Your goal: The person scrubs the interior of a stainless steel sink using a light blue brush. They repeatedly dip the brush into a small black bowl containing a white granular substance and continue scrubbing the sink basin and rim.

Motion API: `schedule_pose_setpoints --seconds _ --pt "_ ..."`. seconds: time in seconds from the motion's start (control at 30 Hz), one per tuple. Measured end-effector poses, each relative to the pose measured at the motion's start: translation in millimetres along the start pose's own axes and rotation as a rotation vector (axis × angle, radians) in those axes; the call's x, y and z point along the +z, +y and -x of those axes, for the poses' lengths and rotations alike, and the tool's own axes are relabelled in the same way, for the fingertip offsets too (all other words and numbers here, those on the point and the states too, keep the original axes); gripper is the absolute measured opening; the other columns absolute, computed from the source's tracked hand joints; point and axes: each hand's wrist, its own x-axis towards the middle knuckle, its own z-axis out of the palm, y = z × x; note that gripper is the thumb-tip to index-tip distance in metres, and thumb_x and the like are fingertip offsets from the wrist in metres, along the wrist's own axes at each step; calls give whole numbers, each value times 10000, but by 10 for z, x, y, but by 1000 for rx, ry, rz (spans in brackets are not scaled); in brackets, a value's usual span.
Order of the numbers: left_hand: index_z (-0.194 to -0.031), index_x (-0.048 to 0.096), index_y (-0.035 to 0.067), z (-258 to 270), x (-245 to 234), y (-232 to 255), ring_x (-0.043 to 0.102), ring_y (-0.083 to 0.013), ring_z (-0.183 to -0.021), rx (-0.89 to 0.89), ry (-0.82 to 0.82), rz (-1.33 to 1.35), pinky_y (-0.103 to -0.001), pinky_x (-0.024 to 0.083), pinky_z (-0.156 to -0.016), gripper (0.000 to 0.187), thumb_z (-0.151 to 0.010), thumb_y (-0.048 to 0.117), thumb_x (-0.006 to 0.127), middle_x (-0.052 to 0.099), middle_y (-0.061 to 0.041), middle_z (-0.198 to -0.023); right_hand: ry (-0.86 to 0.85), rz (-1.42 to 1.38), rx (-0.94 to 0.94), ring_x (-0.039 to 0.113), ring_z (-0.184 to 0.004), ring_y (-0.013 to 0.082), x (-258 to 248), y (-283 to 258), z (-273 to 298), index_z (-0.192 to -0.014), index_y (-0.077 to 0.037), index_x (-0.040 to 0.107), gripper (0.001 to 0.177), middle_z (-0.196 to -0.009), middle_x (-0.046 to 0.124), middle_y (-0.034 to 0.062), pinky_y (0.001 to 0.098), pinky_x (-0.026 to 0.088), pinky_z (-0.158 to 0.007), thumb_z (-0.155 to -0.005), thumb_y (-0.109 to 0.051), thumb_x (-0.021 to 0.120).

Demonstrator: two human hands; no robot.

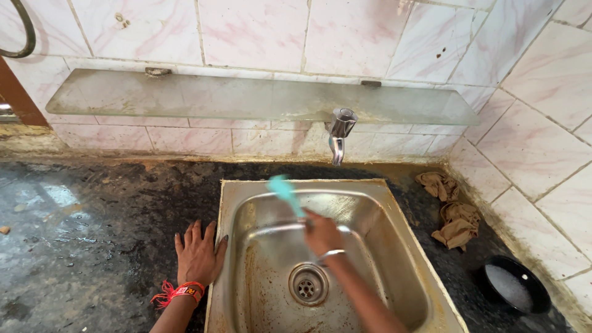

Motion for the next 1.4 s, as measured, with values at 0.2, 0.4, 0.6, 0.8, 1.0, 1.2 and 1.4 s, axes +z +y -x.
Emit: schedule_pose_setpoints --seconds 0.2,0.4,0.6,0.8,1.0,1.2,1.4 --pt "-1443 477 136 8 3 -15 327 -366 -1453 -4 -1 21 -615 170 -1187 621 -936 493 488 401 -216 -1530 305 -40 217 567 -414 156 -737 1446 194 -1384 -209 626 406 -545 676 95 307 484 -398 -996 -325 592" --pt "-1437 487 133 15 14 13 332 -365 -1455 14 29 9 -611 172 -1196 610 -939 484 488 414 -207 -1520 516 -294 -67 615 -498 64 -12 1213 17 -1248 -151 747 308 -783 797 122 248 484 -437 -949 -193 683" --pt "-1434 491 141 7 -6 30 328 -359 -1451 -1 16 44 -609 168 -1194 602 -939 484 493 410 -202 -1523 26 -276 -66 468 -377 54 804 -151 197 -1359 -250 655 395 -631 659 -67 206 373 -338 -971 -306 605" --pt "-1429 498 140 7 -18 5 335 -359 -1451 3 20 41 -606 169 -1199 595 -931 464 501 417 -204 -1519 156 -79 -26 433 -380 84 236 401 191 -1351 -271 660 385 -494 574 -23 283 374 -356 -983 -354 586" --pt "-1407 509 125 25 -10 -7 349 -370 -1434 23 56 61 -611 181 -1182 566 -931 431 500 434 -218 -1496 338 155 357 723 -613 355 -685 1537 330 -1397 -301 643 407 -743 730 215 456 592 -594 -1012 -400 558" --pt "-1407 511 127 14 8 14 357 -362 -1438 15 83 58 -610 187 -1194 492 -967 341 455 450 -209 -1491 411 32 136 700 -592 276 -307 1162 67 -1244 -218 754 350 -780 756 186 417 560 -568 -945 -353 630" --pt "-1457 444 88 13 -16 16 348 -358 -1439 2 70 92 -599 172 -1193 549 -961 325 438 442 -207 -1494 64 -153 -143 608 -526 180 290 -201 -359 -1303 -223 695 361 -736 755 132 365 511 -537 -952 -278 632"
